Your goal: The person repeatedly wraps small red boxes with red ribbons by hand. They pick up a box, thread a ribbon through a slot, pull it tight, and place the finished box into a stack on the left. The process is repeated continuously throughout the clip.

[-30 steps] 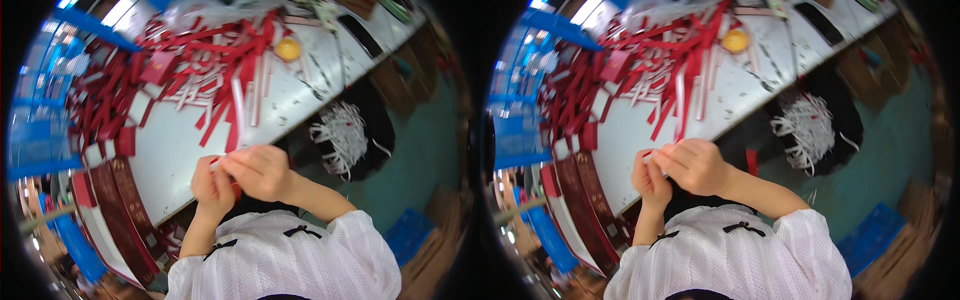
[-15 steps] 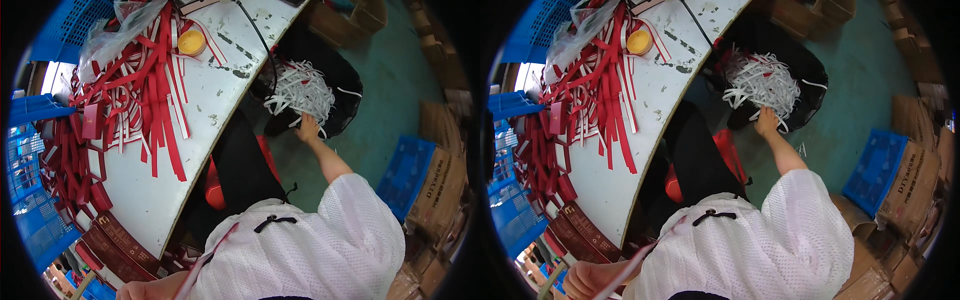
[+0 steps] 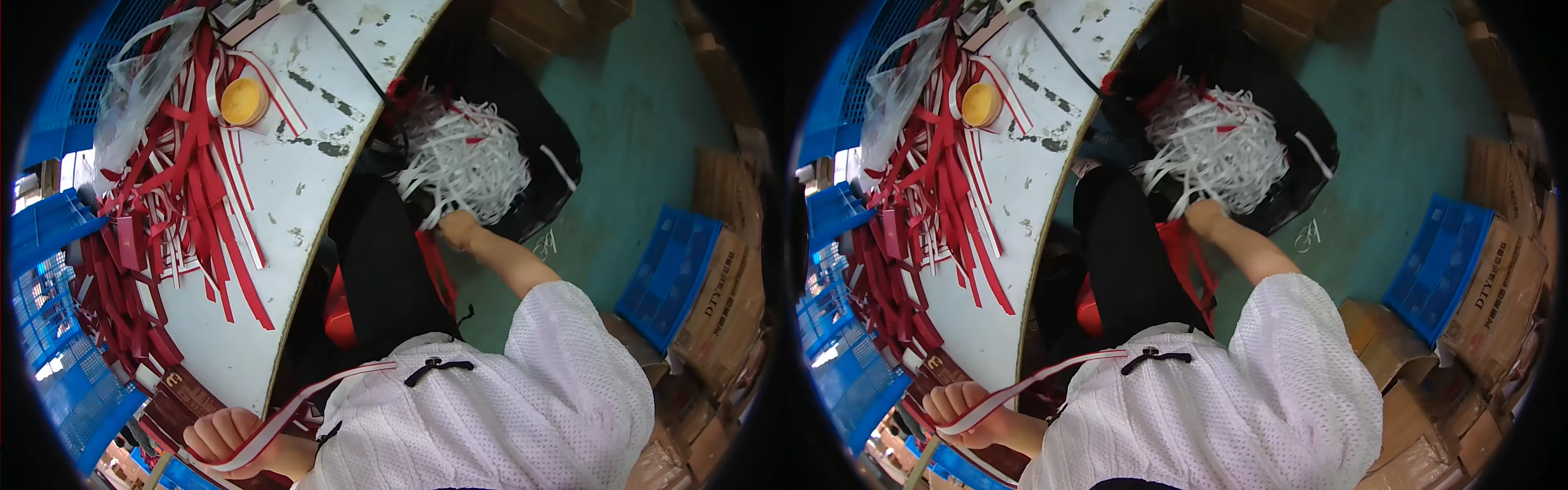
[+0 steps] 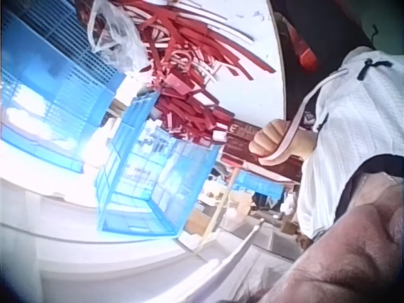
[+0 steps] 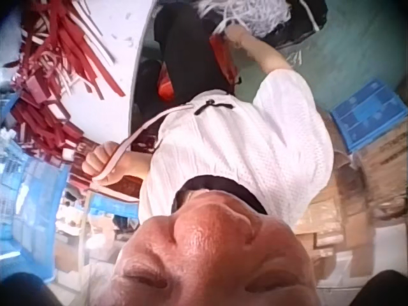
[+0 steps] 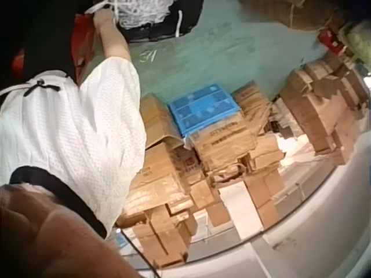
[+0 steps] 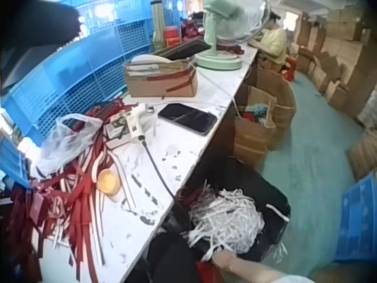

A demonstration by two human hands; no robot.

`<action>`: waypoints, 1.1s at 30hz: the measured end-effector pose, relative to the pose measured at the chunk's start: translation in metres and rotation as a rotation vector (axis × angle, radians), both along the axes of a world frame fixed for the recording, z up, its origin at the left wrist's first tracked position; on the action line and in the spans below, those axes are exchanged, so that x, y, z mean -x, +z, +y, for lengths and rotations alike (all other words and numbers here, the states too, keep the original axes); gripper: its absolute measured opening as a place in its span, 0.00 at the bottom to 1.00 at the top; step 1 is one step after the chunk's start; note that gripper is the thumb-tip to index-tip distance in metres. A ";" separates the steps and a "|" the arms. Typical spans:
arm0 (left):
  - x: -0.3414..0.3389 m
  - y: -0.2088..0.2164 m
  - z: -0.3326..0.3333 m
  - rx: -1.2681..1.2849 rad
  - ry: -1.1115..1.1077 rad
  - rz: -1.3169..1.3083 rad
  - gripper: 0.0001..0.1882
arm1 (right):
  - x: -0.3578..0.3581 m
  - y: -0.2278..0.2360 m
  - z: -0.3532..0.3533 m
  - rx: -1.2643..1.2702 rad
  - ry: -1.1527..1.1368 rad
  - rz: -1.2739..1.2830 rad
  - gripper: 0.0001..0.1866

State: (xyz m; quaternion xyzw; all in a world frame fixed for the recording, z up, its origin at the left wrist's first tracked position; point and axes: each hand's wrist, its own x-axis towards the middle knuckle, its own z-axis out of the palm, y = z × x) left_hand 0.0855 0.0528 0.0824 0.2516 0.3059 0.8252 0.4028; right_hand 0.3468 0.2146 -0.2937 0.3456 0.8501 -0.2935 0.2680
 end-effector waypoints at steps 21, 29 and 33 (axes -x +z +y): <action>-0.046 -0.058 0.054 0.700 -0.331 0.376 0.08 | 0.076 0.291 -0.006 -0.371 -0.198 1.437 0.09; -0.032 -0.052 0.027 0.768 -0.265 0.580 0.10 | 0.115 0.295 -0.035 -0.641 0.154 1.316 0.10; -0.021 -0.046 0.015 0.843 -0.261 0.857 0.07 | 0.126 0.302 -0.040 -0.617 0.297 1.257 0.04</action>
